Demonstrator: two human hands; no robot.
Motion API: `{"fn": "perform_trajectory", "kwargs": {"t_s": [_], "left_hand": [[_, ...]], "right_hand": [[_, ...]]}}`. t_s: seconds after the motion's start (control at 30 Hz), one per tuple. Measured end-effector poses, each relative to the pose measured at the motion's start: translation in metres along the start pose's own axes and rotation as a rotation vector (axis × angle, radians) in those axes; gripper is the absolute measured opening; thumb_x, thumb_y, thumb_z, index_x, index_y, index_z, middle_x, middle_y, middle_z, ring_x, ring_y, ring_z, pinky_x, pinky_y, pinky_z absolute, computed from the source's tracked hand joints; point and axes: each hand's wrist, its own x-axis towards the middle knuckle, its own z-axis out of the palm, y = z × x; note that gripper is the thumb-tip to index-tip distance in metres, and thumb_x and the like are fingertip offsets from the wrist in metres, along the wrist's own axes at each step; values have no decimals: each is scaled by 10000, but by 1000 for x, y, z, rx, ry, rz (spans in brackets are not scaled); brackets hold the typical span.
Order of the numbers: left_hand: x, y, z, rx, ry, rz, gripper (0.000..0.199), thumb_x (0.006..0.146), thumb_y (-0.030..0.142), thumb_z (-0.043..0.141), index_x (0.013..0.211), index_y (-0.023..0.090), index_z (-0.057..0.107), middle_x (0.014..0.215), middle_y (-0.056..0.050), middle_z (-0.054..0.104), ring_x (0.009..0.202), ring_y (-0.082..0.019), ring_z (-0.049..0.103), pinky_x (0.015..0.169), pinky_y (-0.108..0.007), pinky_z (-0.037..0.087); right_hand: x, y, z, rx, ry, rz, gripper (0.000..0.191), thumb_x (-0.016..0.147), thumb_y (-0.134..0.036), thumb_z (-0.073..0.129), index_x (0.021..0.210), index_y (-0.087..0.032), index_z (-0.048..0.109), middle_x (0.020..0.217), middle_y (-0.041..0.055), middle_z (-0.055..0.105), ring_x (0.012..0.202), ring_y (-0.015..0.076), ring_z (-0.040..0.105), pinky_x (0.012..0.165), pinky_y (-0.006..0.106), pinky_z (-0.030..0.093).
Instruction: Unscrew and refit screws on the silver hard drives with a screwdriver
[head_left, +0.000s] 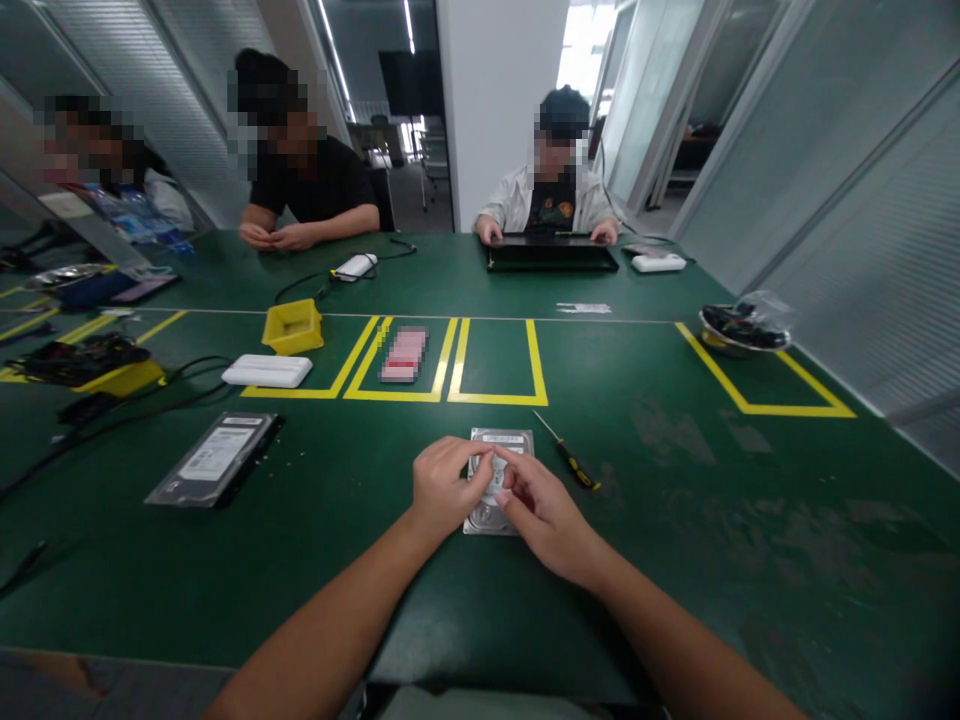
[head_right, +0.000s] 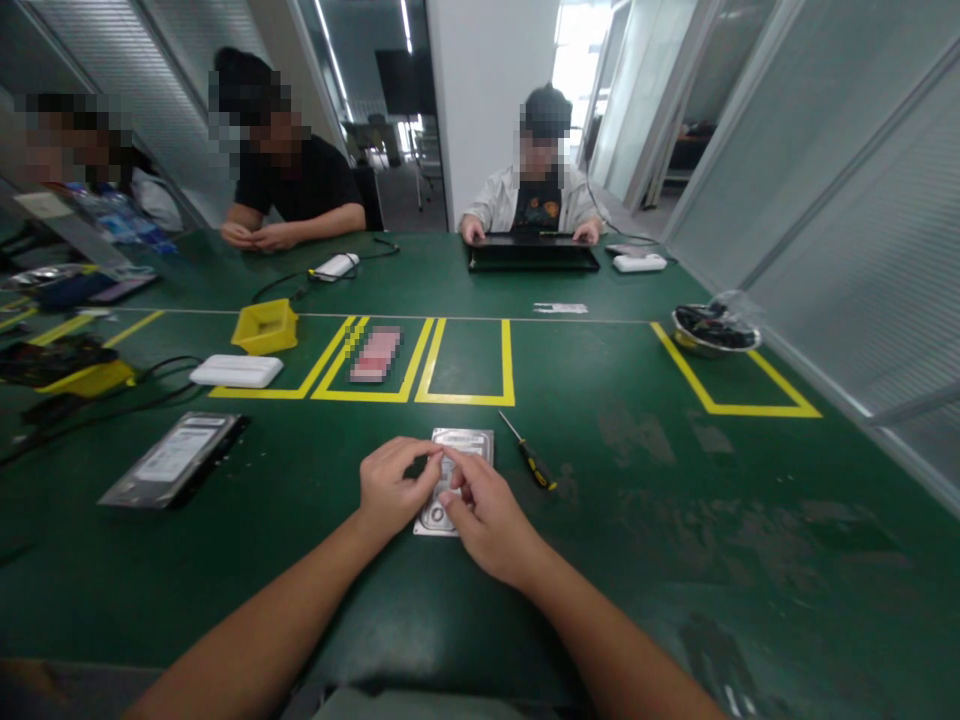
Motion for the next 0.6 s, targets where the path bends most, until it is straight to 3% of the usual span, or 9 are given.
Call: {"fn": "perform_trajectory", "kwargs": {"t_s": [0.2, 0.37, 0.6], "left_hand": [[2, 2, -1, -115, -11, -225, 46, 801, 178, 628, 755, 173, 625, 706, -5, 621, 669, -145, 558, 647, -265, 450], [-1, -4, 5, -238, -2, -389, 65, 829, 195, 608, 773, 163, 616, 667, 13, 565, 618, -120, 519, 620, -242, 432], [0, -4, 7, -329, -40, -433, 71, 831, 215, 612, 788, 162, 631, 653, 19, 561, 617, -117, 520, 624, -229, 434]], "right_hand": [[-1, 12, -1, -242, 50, -22, 305, 932, -186, 488, 1225, -158, 571, 918, 61, 602, 846, 183, 572, 810, 342, 488], [-3, 17, 0, -481, -13, -97, 336, 953, -193, 443, 1269, -127, 535, 1073, 135, 638, 971, 236, 598, 885, 400, 503], [-4, 15, 1, -668, -94, -172, 330, 962, -190, 421, 1257, -125, 555, 1061, 133, 653, 969, 258, 604, 865, 410, 523]]}}
